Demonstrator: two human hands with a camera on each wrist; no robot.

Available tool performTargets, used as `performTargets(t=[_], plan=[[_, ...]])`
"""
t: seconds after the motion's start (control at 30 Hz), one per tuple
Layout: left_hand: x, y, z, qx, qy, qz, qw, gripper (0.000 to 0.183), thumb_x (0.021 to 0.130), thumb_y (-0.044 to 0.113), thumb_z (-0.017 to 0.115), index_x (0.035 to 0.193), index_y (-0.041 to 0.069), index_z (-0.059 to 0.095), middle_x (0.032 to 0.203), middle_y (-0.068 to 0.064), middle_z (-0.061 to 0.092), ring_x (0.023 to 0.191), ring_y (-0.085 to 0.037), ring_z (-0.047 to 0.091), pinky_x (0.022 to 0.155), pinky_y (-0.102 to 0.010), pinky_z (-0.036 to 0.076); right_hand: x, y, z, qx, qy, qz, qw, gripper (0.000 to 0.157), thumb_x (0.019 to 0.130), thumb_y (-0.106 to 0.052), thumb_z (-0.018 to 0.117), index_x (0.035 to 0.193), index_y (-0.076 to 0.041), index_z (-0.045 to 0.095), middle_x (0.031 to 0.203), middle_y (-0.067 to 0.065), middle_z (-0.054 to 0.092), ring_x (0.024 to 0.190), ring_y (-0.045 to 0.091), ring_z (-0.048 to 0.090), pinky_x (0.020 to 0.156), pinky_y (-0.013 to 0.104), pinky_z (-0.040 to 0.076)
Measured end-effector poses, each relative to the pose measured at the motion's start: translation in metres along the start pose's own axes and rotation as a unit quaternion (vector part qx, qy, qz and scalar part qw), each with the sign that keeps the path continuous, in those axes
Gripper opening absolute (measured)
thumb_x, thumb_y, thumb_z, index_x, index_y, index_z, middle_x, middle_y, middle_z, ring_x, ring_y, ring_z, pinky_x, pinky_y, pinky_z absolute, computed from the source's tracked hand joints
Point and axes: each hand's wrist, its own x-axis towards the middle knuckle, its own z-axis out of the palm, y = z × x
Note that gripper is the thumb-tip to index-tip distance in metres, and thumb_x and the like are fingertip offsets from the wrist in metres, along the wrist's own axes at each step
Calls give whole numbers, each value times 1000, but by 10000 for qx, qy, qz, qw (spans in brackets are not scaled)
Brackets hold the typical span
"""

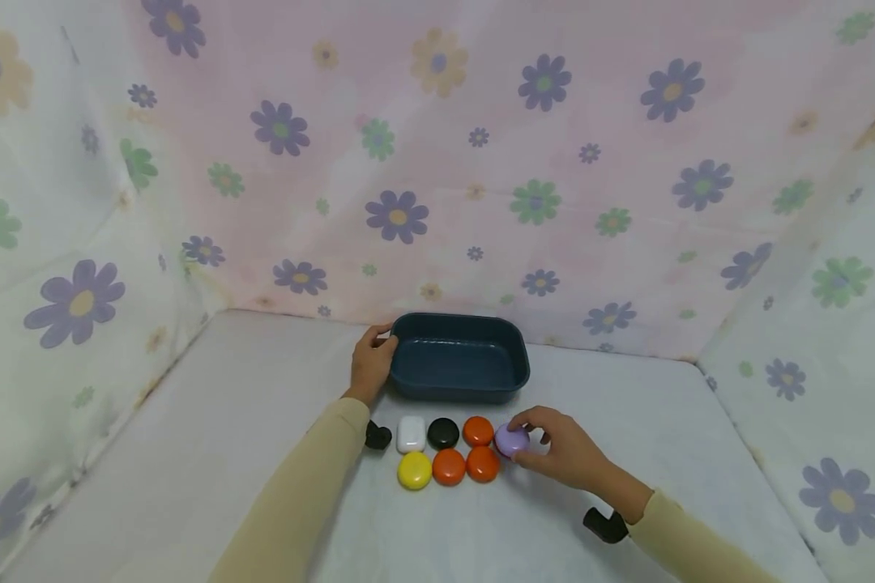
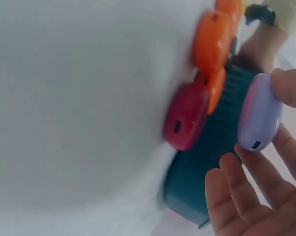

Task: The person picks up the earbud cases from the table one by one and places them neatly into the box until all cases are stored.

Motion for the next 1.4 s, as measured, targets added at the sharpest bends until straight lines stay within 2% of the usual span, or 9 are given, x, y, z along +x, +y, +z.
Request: performTargets(t=[0.2, 0.37, 0.7, 0.97, 1.2, 1.27, 1.4], plan=[[-3, 4, 4, 78, 0, -98, 9999, 34, 93, 32, 54, 125, 28, 61, 110, -9, 63, 98, -24, 57, 80, -36, 46, -18, 3, 6, -246, -54, 232, 9994, 38, 75, -26, 82, 108, -27, 64, 104, -15, 62, 95, 8, 55, 76, 28, 51], [-6, 3, 7, 55, -13, -53, 10000, 34, 93, 32, 54, 125, 28, 62, 108, -9, 64, 95, -24, 58, 77, -34, 45, -27, 4, 8, -271, -182, 411, 9986, 36, 74, -27, 82, 106, -27, 64, 102, -16, 61, 94, 8, 55, 75, 26, 51], [-7, 6, 6, 47, -38, -106, 9999, 33, 93, 31, 54, 126, 27, 61, 108, -9, 64, 93, -24, 58, 75, -33, 46, -33, 13, 12, 138, -395, 168, 9990, 33, 76, -25, 81, 103, -23, 63, 102, -11, 61, 92, 9, 56, 78, 23, 53], [-7, 4, 1, 207, 53, -178, 9996, 35, 93, 30, 55, 127, 27, 61, 110, -10, 64, 94, -25, 58, 77, -34, 47, -30, 19, 21, 123, -403, -136, 9990, 31, 74, -24, 83, 98, -25, 62, 100, -9, 57, 88, 5, 55, 77, 20, 53], [-9, 7, -2, 525, -37, -261, 9983, 35, 94, 34, 54, 129, 30, 58, 114, -7, 61, 99, -25, 56, 81, -38, 46, -25, 16, 20, -174, -518, -95, 9985, 32, 73, -28, 84, 97, -28, 63, 99, -11, 53, 90, 7, 54, 76, 21, 52], [-9, 7, -1, 678, -75, -195, 9975, 35, 94, 35, 54, 129, 30, 58, 115, -5, 60, 98, -24, 55, 80, -38, 46, -23, 15, 18, -313, -543, -122, 9980, 31, 74, -30, 82, 98, -27, 63, 97, -11, 53, 90, 8, 55, 76, 22, 52], [-6, 8, 0, 1009, 0, 177, 9947, 38, 90, 35, 60, 127, 26, 59, 116, -4, 61, 97, -24, 59, 80, -39, 47, -13, 11, 9, -409, -389, -215, 9982, 26, 79, -29, 78, 100, -23, 64, 96, -10, 57, 92, 13, 56, 77, 30, 53]])
